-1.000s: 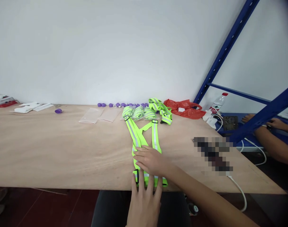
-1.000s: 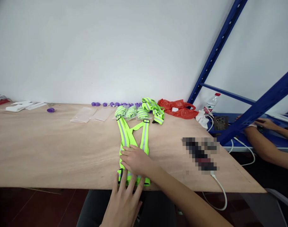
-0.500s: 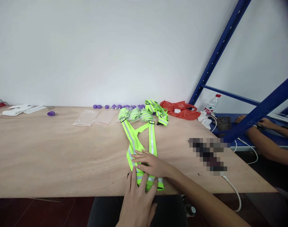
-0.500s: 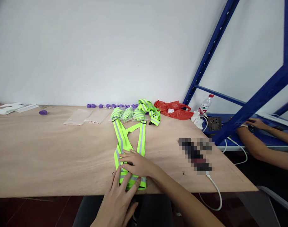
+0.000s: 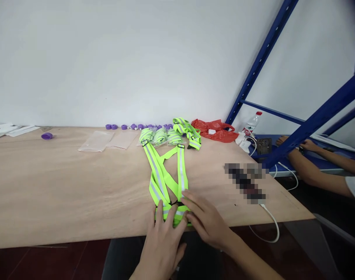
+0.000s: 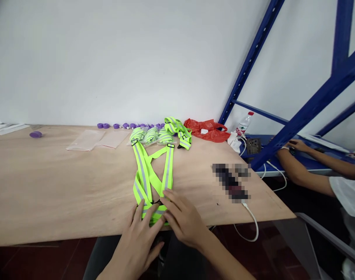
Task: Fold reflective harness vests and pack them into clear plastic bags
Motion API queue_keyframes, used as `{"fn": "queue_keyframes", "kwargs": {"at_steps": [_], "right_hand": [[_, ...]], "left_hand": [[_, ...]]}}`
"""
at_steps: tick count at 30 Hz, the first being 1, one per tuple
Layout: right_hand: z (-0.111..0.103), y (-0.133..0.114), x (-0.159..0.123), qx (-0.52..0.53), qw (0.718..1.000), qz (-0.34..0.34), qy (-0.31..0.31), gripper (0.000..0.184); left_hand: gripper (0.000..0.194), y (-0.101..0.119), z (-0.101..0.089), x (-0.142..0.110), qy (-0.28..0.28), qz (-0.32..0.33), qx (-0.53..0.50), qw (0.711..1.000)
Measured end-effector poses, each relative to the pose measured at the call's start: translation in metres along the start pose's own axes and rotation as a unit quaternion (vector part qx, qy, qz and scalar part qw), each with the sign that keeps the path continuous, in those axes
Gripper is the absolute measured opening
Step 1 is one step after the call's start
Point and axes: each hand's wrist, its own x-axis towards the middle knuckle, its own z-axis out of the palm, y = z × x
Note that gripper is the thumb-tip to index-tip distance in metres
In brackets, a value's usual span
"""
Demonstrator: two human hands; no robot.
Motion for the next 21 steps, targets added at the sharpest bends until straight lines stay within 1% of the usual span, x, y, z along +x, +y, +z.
{"fn": "queue_keyframes", "kwargs": {"at_steps": [2, 4, 9, 11, 15, 17, 21], "right_hand": [[-0.002, -0.007, -0.021, -0.054, 0.998, -0.02, -0.031, 0.05], [-0.001, -0.009, -0.031, -0.09, 0.994, -0.034, -0.042, 0.052], [0.004, -0.008, -0.03, -0.125, 0.99, -0.065, -0.023, 0.045], [0.005, -0.008, -0.03, -0.13, 0.989, -0.07, -0.016, 0.043], [0.007, -0.008, -0.032, -0.146, 0.986, -0.084, 0.001, 0.04], [0.005, -0.008, -0.03, -0.151, 0.984, -0.098, -0.001, 0.039], [-0.004, -0.003, -0.02, -0.135, 0.983, -0.122, -0.032, 0.034]], "left_hand": [[0.062, -0.002, -0.001, 0.0, 0.021, 0.016, 0.013, 1.0], [0.061, -0.005, -0.001, -0.001, 0.045, 0.037, 0.028, 0.998], [0.058, -0.012, -0.002, -0.006, 0.094, 0.081, 0.073, 0.99], [0.06, -0.015, -0.002, -0.009, 0.096, 0.094, 0.085, 0.987], [0.061, -0.023, -0.002, -0.01, 0.074, 0.117, 0.088, 0.986], [0.055, -0.027, -0.003, -0.009, 0.076, 0.13, 0.08, 0.985], [0.029, -0.036, -0.004, -0.007, 0.123, 0.135, 0.03, 0.983]]}}
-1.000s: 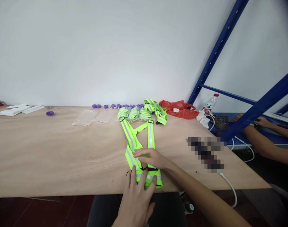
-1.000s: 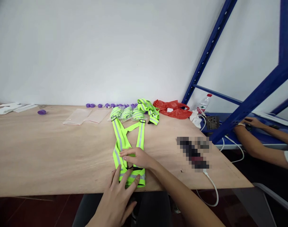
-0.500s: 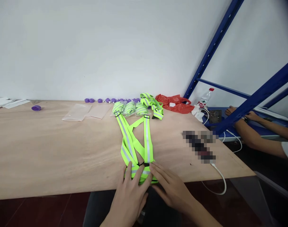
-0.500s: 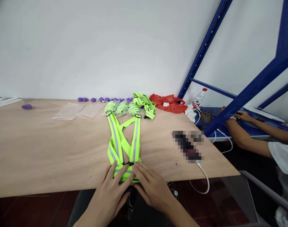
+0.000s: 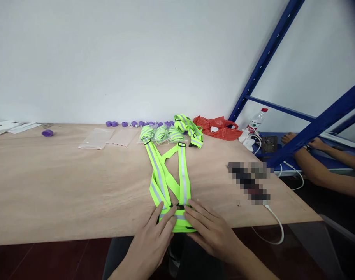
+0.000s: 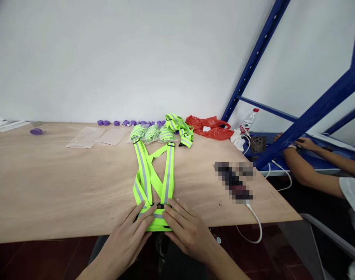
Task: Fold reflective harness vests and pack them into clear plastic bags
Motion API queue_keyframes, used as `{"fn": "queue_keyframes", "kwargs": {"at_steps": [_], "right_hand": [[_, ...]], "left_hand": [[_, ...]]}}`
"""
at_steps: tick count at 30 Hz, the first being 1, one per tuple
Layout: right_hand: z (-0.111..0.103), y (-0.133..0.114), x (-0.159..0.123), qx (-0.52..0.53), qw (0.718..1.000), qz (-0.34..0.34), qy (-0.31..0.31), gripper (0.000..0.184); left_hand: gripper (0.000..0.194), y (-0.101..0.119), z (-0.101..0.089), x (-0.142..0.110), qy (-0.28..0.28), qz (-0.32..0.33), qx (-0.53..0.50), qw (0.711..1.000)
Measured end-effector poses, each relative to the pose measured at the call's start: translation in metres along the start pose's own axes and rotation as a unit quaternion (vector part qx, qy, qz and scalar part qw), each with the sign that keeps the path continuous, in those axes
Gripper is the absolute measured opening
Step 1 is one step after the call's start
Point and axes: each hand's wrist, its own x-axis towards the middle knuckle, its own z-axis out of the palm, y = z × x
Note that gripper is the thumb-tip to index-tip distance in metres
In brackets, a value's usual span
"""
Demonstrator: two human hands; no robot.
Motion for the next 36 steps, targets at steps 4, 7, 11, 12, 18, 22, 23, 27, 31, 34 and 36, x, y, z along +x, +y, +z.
{"fn": "queue_keyframes", "kwargs": {"at_steps": [4, 7, 11, 12, 18, 22, 23, 27, 31, 34, 36], "right_hand": [[-0.007, 0.008, 0.006, 0.043, 0.998, -0.017, -0.03, 0.04], [-0.006, 0.008, 0.006, 0.05, 0.998, -0.016, -0.029, 0.04], [-0.001, 0.002, 0.0, 0.038, 0.999, -0.008, -0.012, 0.037], [0.0, 0.0, -0.001, 0.035, 0.999, -0.006, -0.007, 0.037], [-0.002, -0.001, 0.003, 0.022, 1.0, -0.009, -0.004, 0.031], [-0.006, 0.004, 0.007, 0.027, 0.999, -0.007, -0.03, 0.03], [-0.005, 0.005, 0.007, 0.028, 0.999, -0.008, -0.034, 0.031], [0.003, 0.005, 0.001, 0.017, 1.0, -0.013, -0.022, 0.036], [0.012, 0.001, -0.005, 0.005, 1.0, -0.01, 0.014, 0.036], [0.014, -0.003, -0.006, -0.004, 0.999, -0.003, 0.038, 0.037], [0.013, -0.006, -0.005, -0.001, 0.999, 0.008, 0.046, 0.033]], "left_hand": [[0.02, -0.007, 0.002, -0.004, 0.025, -0.007, -0.056, 0.998], [0.021, -0.01, 0.001, -0.009, 0.031, -0.014, -0.082, 0.996], [0.03, -0.012, -0.002, -0.015, 0.055, -0.014, -0.091, 0.994], [0.032, -0.012, -0.003, -0.016, 0.062, -0.012, -0.091, 0.994], [0.03, -0.013, -0.006, -0.014, 0.036, -0.027, -0.117, 0.992], [0.029, -0.015, -0.009, -0.01, 0.0, -0.046, -0.152, 0.987], [0.029, -0.016, -0.009, -0.01, -0.006, -0.049, -0.158, 0.986], [0.027, -0.019, -0.006, -0.012, 0.006, -0.045, -0.154, 0.987], [0.023, -0.019, -0.002, -0.014, 0.031, -0.028, -0.139, 0.989], [0.017, -0.018, -0.003, -0.013, 0.05, -0.037, -0.143, 0.988], [0.015, -0.017, -0.005, -0.011, 0.063, -0.051, -0.156, 0.984]]}}
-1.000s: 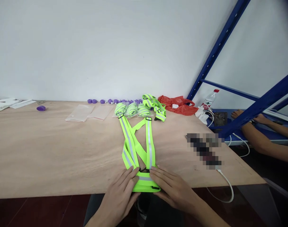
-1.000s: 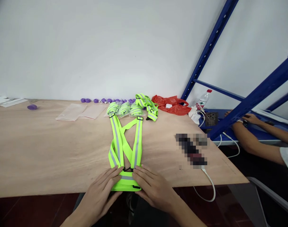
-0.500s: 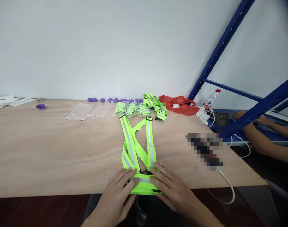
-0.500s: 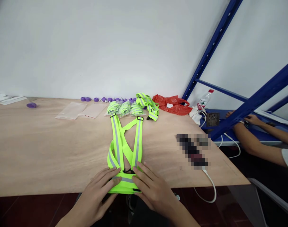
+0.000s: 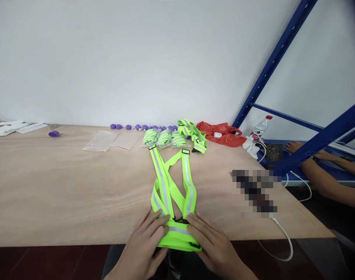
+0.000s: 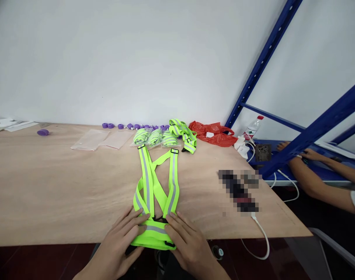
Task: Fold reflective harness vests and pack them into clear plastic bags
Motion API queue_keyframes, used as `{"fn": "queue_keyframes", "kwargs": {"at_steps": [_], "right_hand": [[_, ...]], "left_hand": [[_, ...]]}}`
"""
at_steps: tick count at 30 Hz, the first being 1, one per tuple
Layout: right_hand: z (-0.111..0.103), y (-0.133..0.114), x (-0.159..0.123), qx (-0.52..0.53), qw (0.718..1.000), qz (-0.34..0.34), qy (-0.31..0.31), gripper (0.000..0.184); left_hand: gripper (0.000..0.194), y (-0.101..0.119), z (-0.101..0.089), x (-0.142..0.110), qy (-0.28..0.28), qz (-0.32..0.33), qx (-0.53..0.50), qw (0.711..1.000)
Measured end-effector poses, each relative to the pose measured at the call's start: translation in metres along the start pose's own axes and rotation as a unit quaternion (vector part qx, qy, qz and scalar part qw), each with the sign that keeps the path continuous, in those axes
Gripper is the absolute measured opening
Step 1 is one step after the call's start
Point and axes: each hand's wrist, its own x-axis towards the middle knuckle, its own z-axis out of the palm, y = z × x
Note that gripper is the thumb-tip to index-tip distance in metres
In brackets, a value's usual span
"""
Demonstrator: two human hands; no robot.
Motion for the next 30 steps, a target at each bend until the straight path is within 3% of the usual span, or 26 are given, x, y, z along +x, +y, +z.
{"fn": "queue_keyframes", "kwargs": {"at_steps": [10, 14, 17, 21, 30], "right_hand": [[-0.01, 0.002, 0.015, 0.132, 0.985, 0.107, 0.008, 0.037], [-0.013, 0.009, 0.027, 0.185, 0.972, 0.147, -0.015, 0.028], [-0.013, 0.015, 0.037, 0.228, 0.948, 0.218, -0.04, 0.018], [-0.005, 0.025, 0.046, 0.269, 0.911, 0.306, -0.06, 0.023], [0.008, 0.034, 0.052, 0.205, 0.926, 0.302, -0.096, 0.021]], "left_hand": [[0.015, -0.005, -0.007, 0.008, -0.047, -0.074, -0.093, 0.992], [0.013, -0.006, -0.008, 0.018, -0.059, -0.116, -0.119, 0.984], [0.018, -0.007, -0.006, 0.029, -0.051, -0.155, -0.119, 0.979], [0.033, -0.01, 0.004, 0.044, -0.047, -0.213, -0.092, 0.972], [0.033, -0.015, 0.027, 0.047, 0.032, -0.24, -0.045, 0.969]]}}
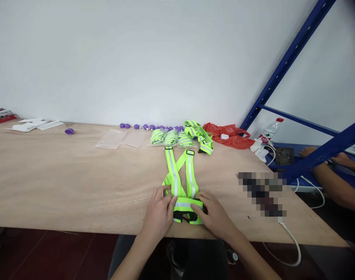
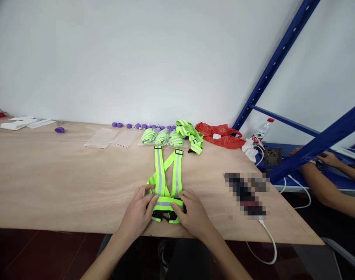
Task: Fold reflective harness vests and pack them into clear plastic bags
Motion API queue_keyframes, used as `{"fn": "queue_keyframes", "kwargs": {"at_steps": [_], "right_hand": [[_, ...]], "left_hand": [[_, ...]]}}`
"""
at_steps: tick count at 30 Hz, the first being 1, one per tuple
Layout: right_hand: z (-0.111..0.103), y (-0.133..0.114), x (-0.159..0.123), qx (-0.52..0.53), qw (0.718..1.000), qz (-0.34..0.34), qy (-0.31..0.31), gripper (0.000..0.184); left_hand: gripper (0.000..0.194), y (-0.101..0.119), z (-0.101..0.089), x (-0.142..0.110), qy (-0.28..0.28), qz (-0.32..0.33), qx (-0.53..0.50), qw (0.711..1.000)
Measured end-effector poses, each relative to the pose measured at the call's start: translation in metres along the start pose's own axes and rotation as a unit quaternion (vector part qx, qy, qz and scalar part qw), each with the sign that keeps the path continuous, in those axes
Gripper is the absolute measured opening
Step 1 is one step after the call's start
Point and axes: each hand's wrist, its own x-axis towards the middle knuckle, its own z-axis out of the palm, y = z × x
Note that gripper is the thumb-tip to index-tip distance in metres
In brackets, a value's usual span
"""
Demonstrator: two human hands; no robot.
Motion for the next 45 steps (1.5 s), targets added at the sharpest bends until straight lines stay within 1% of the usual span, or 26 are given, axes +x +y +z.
{"fn": "queue_keyframes", "kwargs": {"at_steps": [2, 4, 7, 10, 12, 13, 14, 15, 17, 18, 21, 23, 27, 28, 30, 32, 33, 34, 35, 39, 41, 43, 45], "right_hand": [[-0.001, -0.002, -0.001, -0.04, 0.999, -0.005, -0.002, 0.019], [-0.001, -0.002, -0.002, -0.08, 0.997, -0.012, 0.003, 0.017], [0.002, 0.003, -0.006, -0.129, 0.991, -0.022, 0.025, 0.018], [0.011, 0.009, -0.011, -0.159, 0.984, -0.02, 0.078, 0.022], [0.017, 0.011, -0.014, -0.171, 0.976, -0.029, 0.134, 0.031], [0.02, 0.012, -0.016, -0.18, 0.97, -0.042, 0.158, 0.035], [0.022, 0.011, -0.017, -0.192, 0.964, -0.061, 0.173, 0.034], [0.023, 0.011, -0.017, -0.205, 0.958, -0.085, 0.179, 0.03], [0.024, 0.008, -0.018, -0.228, 0.949, -0.135, 0.173, 0.02], [0.023, 0.007, -0.019, -0.234, 0.944, -0.159, 0.169, 0.019], [0.019, 0.002, -0.021, -0.237, 0.935, -0.204, 0.168, 0.02], [0.016, 0.0, -0.026, -0.23, 0.937, -0.213, 0.158, 0.024], [0.011, -0.002, -0.041, -0.205, 0.949, -0.211, 0.111, 0.033], [0.01, -0.002, -0.045, -0.198, 0.952, -0.211, 0.1, 0.039], [0.01, -0.001, -0.053, -0.184, 0.958, -0.205, 0.077, 0.05], [0.01, -0.001, -0.058, -0.169, 0.966, -0.185, 0.056, 0.054], [0.009, -0.001, -0.06, -0.161, 0.97, -0.176, 0.047, 0.054], [0.009, -0.001, -0.061, -0.154, 0.973, -0.169, 0.039, 0.053], [0.008, -0.002, -0.061, -0.147, 0.975, -0.166, 0.032, 0.052], [0.002, -0.004, -0.058, -0.129, 0.977, -0.169, 0.009, 0.046], [0.0, -0.004, -0.055, -0.112, 0.979, -0.168, 0.004, 0.045], [-0.001, -0.003, -0.052, -0.091, 0.982, -0.167, 0.002, 0.045], [-0.002, -0.001, -0.05, -0.078, 0.982, -0.171, 0.0, 0.044]], "left_hand": [[0.031, -0.001, 0.002, -0.002, 0.012, 0.002, -0.004, 1.0], [0.03, -0.002, 0.003, -0.003, 0.01, 0.0, -0.005, 1.0], [0.032, -0.004, 0.004, -0.003, -0.028, -0.013, -0.012, 0.999], [0.032, -0.006, 0.003, -0.001, -0.057, -0.016, -0.018, 0.998], [0.025, -0.006, 0.001, 0.0, -0.061, -0.009, -0.016, 0.998], [0.021, -0.005, 0.0, 0.0, -0.061, -0.008, -0.014, 0.998], [0.018, -0.005, -0.001, 0.001, -0.06, -0.009, -0.012, 0.998], [0.017, -0.005, -0.002, 0.002, -0.058, -0.008, -0.01, 0.998], [0.012, -0.004, -0.003, 0.003, -0.049, 0.008, -0.007, 0.999], [0.01, -0.005, -0.003, 0.003, -0.044, 0.026, -0.004, 0.999], [0.016, -0.008, -0.003, 0.002, -0.031, 0.096, 0.016, 0.995], [0.017, -0.011, -0.005, -0.002, -0.036, 0.127, 0.034, 0.991], [0.018, -0.013, -0.018, -0.015, -0.085, 0.161, 0.054, 0.982], [0.022, -0.013, -0.021, -0.019, -0.098, 0.171, 0.059, 0.979], [0.039, -0.012, -0.028, -0.027, -0.123, 0.186, 0.068, 0.972], [0.059, -0.011, -0.033, -0.033, -0.148, 0.186, 0.073, 0.969], [0.065, -0.011, -0.034, -0.035, -0.158, 0.181, 0.073, 0.968], [0.067, -0.01, -0.035, -0.036, -0.167, 0.173, 0.07, 0.968], [0.065, -0.009, -0.035, -0.037, -0.173, 0.163, 0.066, 0.969], [0.045, -0.004, -0.031, -0.037, -0.186, 0.111, 0.042, 0.975], [0.04, -0.002, -0.028, -0.036, -0.189, 0.09, 0.035, 0.977], [0.036, -0.001, -0.025, -0.036, -0.184, 0.084, 0.034, 0.979], [0.034, -0.002, -0.024, -0.036, -0.178, 0.098, 0.04, 0.978]]}}
